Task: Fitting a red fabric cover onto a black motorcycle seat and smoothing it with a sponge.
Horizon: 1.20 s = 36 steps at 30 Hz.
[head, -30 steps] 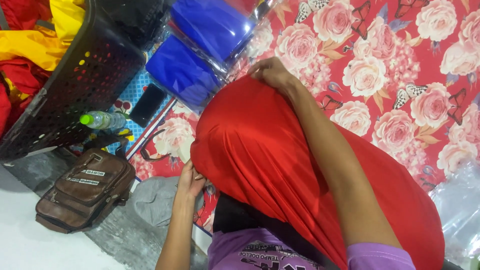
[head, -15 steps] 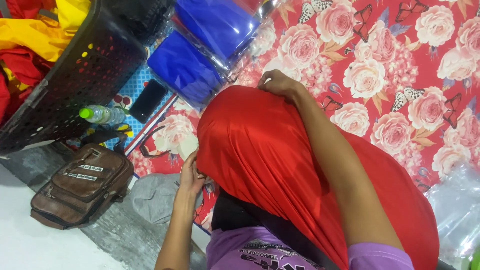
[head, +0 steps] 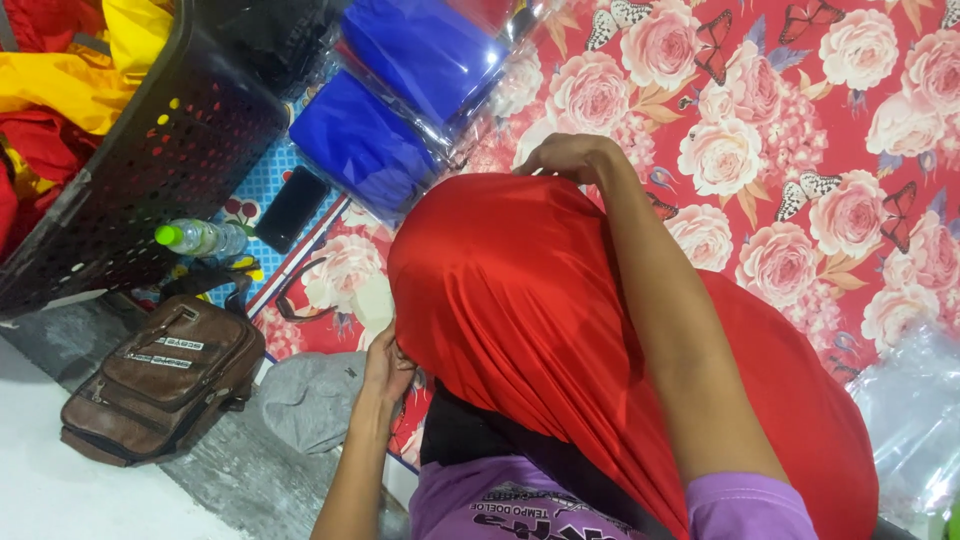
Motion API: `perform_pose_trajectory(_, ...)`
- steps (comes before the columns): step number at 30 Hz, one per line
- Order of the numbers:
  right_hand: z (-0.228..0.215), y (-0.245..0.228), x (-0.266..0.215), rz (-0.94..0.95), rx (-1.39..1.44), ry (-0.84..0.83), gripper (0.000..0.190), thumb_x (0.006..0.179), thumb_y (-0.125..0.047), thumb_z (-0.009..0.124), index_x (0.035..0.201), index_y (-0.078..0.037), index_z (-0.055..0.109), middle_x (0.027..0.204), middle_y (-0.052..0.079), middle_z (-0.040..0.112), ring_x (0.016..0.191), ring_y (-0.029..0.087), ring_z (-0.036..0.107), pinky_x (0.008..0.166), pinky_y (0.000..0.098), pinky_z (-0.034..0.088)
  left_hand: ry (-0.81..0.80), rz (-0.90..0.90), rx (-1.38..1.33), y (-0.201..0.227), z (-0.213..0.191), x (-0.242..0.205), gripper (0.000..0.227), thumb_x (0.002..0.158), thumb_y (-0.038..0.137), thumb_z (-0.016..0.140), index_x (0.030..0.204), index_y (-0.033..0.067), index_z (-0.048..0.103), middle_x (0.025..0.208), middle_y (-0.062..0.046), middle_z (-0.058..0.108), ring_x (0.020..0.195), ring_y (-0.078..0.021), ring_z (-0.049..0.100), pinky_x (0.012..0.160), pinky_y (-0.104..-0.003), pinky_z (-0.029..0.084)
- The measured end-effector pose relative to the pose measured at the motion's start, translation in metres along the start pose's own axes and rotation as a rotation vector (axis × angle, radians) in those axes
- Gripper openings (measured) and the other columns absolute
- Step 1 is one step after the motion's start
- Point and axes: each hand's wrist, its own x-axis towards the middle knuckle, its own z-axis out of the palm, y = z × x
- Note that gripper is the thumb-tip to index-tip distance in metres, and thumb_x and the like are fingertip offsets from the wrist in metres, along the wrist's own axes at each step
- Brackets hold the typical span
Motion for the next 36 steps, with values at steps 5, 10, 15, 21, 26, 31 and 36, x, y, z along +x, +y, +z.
perform_pose_trajectory(5, -0.012, 0.018, 0.041, -0.019, 0.007, -0.075, 0.036, 0.094, -0.021, 0.072, 0.123, 0.0, 0.065, 0.109, 0.022, 0.067, 0.101, 0.037, 0.071, 0.077, 0.0474, 0.062, 0.023, 0.004, 0.036, -0.006, -0.006, 0.01, 0.025, 0.1, 0.039, 0.065, 0.086, 0.018, 0.063, 0.059, 0.005, 0.058, 0.045, -0.0037, 0.046, 0.035, -0.011, 0.027)
perform_pose_trajectory(10, -0.028, 0.049, 0.081, -0.054, -0.033, -0.084, 0.03, 0.087, -0.017, 0.08, 0.11, -0.004, 0.066, 0.092, 0.016, 0.067, 0.078, 0.031, 0.072, 0.061, 0.0392, 0.06, 0.02, -0.003, 0.014, -0.006, -0.002, 0.011, 0.025, 0.1, 0.037, 0.065, 0.083, 0.0182, 0.062, 0.06, 0.005, 0.058, 0.044, -0.0048, 0.046, 0.034, -0.012, 0.026)
perform_pose_trajectory(15, -0.015, 0.017, 0.017, -0.006, -0.11, -0.104, 0.023, 0.092, -0.021, 0.072, 0.107, -0.005, 0.066, 0.086, 0.012, 0.065, 0.063, 0.02, 0.06, 0.055, 0.0315, 0.047, 0.022, 0.008, 0.031, -0.008, -0.009, 0.012, 0.026, 0.1, 0.04, 0.065, 0.085, 0.0186, 0.063, 0.062, 0.005, 0.06, 0.045, -0.0044, 0.048, 0.035, -0.013, 0.026)
perform_pose_trajectory(21, -0.021, 0.016, 0.026, 0.068, -0.357, -0.108, 0.06, 0.087, -0.051, 0.077, 0.123, -0.003, 0.071, 0.111, 0.02, 0.071, 0.117, 0.041, 0.066, 0.115, 0.0635, 0.032, 0.005, 0.016, 0.033, -0.006, -0.003, 0.009, 0.025, 0.102, 0.038, 0.064, 0.087, 0.018, 0.064, 0.064, 0.004, 0.062, 0.047, -0.0048, 0.05, 0.035, -0.013, 0.026)
perform_pose_trajectory(26, -0.02, 0.015, 0.013, 0.029, -0.349, -0.132, 0.053, 0.089, -0.045, 0.077, 0.113, 0.001, 0.071, 0.096, 0.017, 0.066, 0.089, 0.031, 0.065, 0.079, 0.0382, 0.044, 0.01, 0.005, 0.021, -0.007, -0.007, 0.011, 0.026, 0.102, 0.04, 0.063, 0.088, 0.0181, 0.064, 0.066, 0.004, 0.064, 0.048, -0.0056, 0.052, 0.036, -0.013, 0.026)
perform_pose_trajectory(31, -0.02, 0.03, 0.034, 0.054, -0.323, -0.114, 0.052, 0.094, -0.046, 0.073, 0.121, -0.001, 0.071, 0.111, 0.025, 0.07, 0.108, 0.044, 0.067, 0.098, 0.0527, 0.048, 0.086, -0.031, -0.007, -0.045, -0.063, 0.075, 0.022, 0.1, 0.043, 0.067, 0.105, 0.0229, 0.071, 0.098, 0.004, 0.076, 0.083, -0.0119, 0.068, 0.061, -0.017, 0.045)
perform_pose_trajectory(36, -0.004, -0.011, -0.008, 0.159, -0.693, -0.097, 0.066, 0.106, -0.06, 0.04, 0.114, 0.0, 0.065, 0.126, 0.012, 0.064, 0.115, 0.03, 0.059, 0.107, 0.0483, 0.046, 0.12, 0.027, -0.118, -0.021, 0.009, 0.024, 0.021, 0.093, 0.013, 0.057, 0.074, 0.0206, 0.053, 0.057, 0.006, 0.042, 0.048, -0.0086, 0.034, 0.046, -0.025, 0.025)
